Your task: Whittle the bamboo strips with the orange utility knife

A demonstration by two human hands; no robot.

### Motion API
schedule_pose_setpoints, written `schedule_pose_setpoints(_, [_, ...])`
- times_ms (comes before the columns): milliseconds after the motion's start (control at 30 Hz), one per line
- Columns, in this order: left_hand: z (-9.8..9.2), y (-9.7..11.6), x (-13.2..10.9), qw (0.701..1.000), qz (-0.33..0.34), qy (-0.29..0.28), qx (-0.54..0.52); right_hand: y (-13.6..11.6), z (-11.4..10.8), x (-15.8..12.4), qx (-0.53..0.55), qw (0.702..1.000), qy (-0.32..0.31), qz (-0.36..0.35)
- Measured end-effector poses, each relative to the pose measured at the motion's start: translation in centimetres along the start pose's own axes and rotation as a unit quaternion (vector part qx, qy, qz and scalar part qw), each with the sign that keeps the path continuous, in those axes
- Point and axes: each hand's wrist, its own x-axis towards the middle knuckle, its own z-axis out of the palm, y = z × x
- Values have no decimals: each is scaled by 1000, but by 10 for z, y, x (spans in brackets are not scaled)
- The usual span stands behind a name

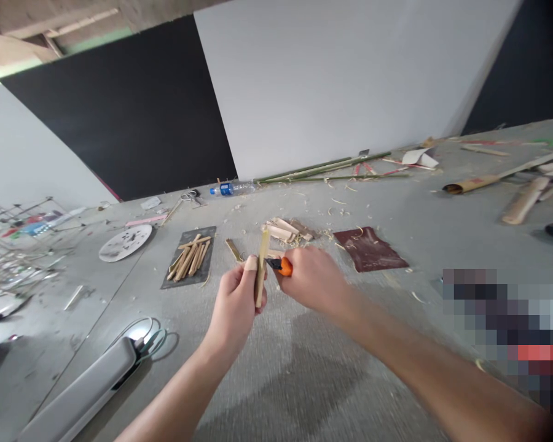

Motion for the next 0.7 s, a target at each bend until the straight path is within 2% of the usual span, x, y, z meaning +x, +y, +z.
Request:
schedule_pose_setpoints(133, [-3, 1, -1, 1000, 14, -8, -4, -6, -3, -1, -20, 1000, -8, 16])
schedule_pose_setpoints(200, [-1, 1, -5, 1000, 13, -12, -8, 0, -3, 5, -30, 999, -10, 36])
schedule_pose_setpoints(333, [19, -6, -24, 997, -28, -71, -10, 37, -8, 25, -49, 991, 6, 127])
schedule_pose_setpoints(400, [28, -10, -31, 989, -91, -111, -43, 55, -12, 33, -60, 984, 34, 163])
schedule_pose_setpoints(433, [31, -12, -31, 987, -108, -96, -70, 60, -14, 34, -65, 983, 48, 167])
schedule_pose_setpoints(567, [23, -10, -20, 992, -84, -23, -86, 53, -15, 27, -74, 985, 111, 109])
schedule_pose_setpoints(700, [10, -2, -13, 994, -73, -6, -81, 32, -15, 14, -81, 977, 195, 27])
